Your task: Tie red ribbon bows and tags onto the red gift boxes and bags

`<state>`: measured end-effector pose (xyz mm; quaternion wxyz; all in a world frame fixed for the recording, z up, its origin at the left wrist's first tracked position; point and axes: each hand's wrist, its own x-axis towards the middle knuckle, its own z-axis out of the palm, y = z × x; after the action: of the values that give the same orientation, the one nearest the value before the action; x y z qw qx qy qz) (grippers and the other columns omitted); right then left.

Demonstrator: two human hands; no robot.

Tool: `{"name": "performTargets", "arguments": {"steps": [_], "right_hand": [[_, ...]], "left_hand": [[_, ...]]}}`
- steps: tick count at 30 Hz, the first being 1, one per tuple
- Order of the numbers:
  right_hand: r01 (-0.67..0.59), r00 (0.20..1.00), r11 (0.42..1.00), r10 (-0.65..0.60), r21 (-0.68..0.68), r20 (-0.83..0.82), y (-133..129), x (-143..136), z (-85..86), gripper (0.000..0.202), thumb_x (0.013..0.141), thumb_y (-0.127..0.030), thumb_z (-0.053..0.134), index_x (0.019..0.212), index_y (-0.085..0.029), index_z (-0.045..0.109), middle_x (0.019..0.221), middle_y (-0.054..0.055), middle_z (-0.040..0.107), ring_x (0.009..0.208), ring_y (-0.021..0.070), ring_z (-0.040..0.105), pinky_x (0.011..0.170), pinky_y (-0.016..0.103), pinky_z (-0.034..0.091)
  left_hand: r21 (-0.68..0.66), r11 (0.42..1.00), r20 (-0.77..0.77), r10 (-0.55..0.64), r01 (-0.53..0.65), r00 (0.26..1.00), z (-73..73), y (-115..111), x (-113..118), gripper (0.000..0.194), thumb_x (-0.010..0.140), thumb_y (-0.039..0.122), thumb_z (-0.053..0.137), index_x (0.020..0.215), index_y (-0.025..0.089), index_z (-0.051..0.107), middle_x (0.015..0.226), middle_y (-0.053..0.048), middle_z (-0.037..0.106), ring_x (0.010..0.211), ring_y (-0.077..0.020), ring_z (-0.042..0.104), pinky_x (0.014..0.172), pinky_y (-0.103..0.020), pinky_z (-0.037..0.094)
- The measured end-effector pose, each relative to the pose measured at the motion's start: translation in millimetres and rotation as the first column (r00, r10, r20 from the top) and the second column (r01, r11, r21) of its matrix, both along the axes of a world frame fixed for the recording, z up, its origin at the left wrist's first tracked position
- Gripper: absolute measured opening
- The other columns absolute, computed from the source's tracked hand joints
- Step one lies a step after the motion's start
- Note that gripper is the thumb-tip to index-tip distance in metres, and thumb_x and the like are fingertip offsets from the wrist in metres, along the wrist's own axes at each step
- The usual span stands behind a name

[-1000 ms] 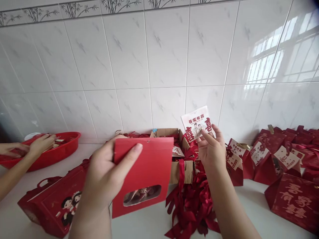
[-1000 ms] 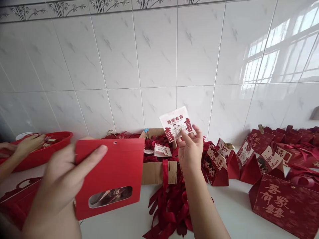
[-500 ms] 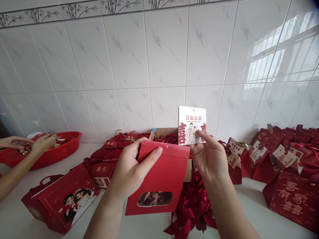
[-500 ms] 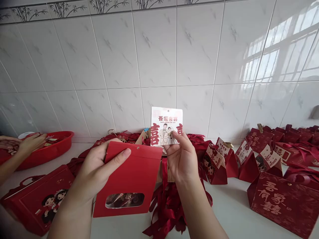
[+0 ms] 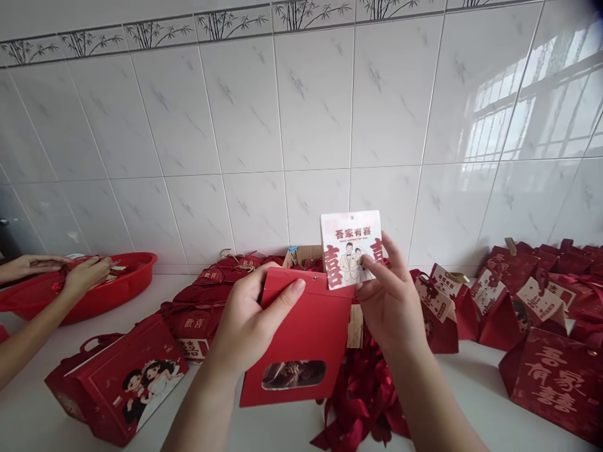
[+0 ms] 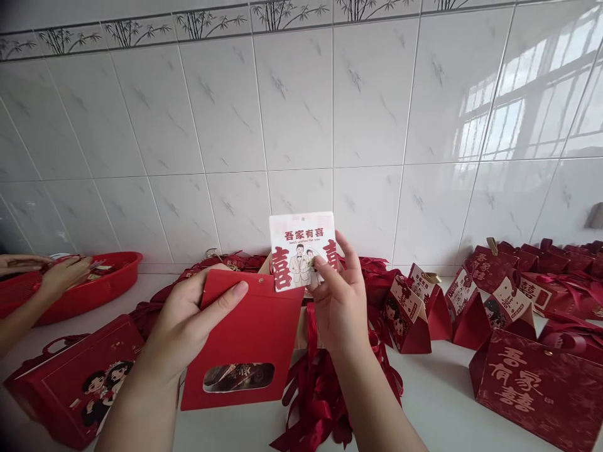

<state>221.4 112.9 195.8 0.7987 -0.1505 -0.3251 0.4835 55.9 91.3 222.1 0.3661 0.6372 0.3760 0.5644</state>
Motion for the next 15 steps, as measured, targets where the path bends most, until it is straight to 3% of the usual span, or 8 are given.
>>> {"name": "performTargets", "arguments": {"steps": [4,7,12,15], "right_hand": [[0.032,0.926,0.992,-0.075,0.12,0.37,-2.6,1.1,-5.6,0.086,0.075,-0.021,0.074,0.147,-0.038,0.029,0.091,0.001,0.069,0.075,0.0172,0.067,0.066,0.033,0.06],[0.007,0.813,0.982,-0.115,0.188,0.571,-2.6,10.9,-8.0,0.091,0.079,-0.023,0.071,0.15,-0.041,0.018,0.091,0.001,0.068,0.08,0.0186,0.067,0.067,0.035,0.06],[-0.071,0.608,0.963,-0.166,0.261,0.777,-1.9,30.3,-8.6,0.077,0.085,-0.023,0.066,0.148,-0.039,0.026,0.094,0.001,0.067,0.085,0.0164,0.064,0.074,0.032,0.058],[-0.142,0.565,0.95,-0.153,0.279,0.81,-2.8,30.7,-9.1,0.069,0.084,-0.022,0.067,0.144,-0.035,0.034,0.108,0.003,0.066,0.096,0.0177,0.063,0.08,0.032,0.057]], "left_hand": [[0.073,0.997,-0.041,0.002,0.001,0.999,-0.7,8.0,-4.4,0.026,0.079,0.043,0.069,0.087,0.019,0.062,0.078,-0.004,0.068,0.071,-0.0196,0.064,0.06,-0.027,0.052],[0.135,0.991,-0.109,0.005,0.009,0.994,-0.5,13.0,-7.3,0.022,0.082,0.041,0.066,0.088,0.02,0.061,0.08,-0.002,0.066,0.078,-0.0185,0.063,0.067,-0.025,0.051],[0.24,0.966,-0.163,0.135,-0.094,0.977,-2.8,16.7,-8.0,0.023,0.086,0.042,0.061,0.08,0.021,0.056,0.071,0.002,0.058,0.066,-0.0123,0.054,0.059,-0.02,0.043],[0.275,0.951,-0.112,0.176,-0.14,0.978,-5.8,17.5,-7.1,0.028,0.09,0.046,0.054,0.078,0.021,0.054,0.069,0.003,0.054,0.062,-0.011,0.049,0.056,-0.019,0.04]]}}
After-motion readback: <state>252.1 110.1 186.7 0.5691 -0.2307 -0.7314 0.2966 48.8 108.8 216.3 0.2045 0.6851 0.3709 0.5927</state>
